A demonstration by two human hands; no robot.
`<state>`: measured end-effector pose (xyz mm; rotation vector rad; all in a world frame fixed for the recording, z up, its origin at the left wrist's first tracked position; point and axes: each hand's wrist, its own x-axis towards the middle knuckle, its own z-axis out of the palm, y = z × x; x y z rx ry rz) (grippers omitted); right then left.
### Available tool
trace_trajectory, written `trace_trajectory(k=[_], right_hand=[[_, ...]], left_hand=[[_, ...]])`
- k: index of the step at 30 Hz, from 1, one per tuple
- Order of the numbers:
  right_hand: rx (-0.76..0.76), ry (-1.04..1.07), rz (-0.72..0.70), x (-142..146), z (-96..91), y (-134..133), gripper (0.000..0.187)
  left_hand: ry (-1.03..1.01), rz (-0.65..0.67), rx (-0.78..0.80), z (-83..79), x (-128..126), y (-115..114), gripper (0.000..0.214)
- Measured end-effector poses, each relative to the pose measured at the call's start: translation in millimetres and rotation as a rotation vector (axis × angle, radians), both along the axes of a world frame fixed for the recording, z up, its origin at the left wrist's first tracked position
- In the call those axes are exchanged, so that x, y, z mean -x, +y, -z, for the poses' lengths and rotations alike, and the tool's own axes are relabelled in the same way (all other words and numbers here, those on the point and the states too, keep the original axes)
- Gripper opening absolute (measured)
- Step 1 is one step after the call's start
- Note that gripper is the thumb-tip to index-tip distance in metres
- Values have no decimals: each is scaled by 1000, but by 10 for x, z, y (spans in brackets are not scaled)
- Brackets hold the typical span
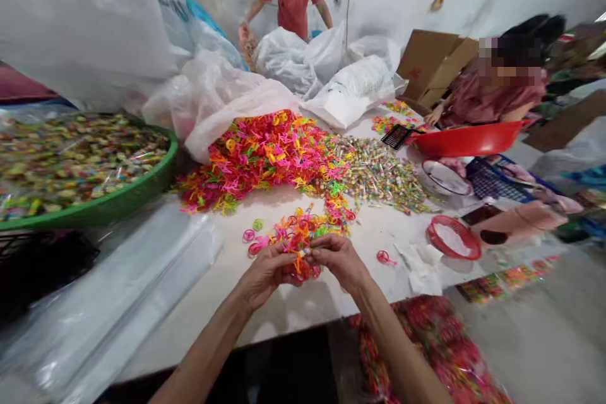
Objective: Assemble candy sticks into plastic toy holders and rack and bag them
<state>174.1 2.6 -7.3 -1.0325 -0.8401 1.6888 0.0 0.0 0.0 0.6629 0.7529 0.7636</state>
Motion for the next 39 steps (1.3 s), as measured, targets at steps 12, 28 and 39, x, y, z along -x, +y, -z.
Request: trace_trajectory(k=[12, 28, 39], right_hand=[[-152, -320, 210, 195, -3, -364, 18], [-372, -1294, 320, -297, 649, -152, 33], [-223, -1642, 364, -1059, 150, 880, 27]], left_hand=[[308, 72, -146, 122, -12, -62, 28], [1614, -230, -1261, 461, -291, 338, 47], [1775, -261, -1133, 414, 324, 669, 45]])
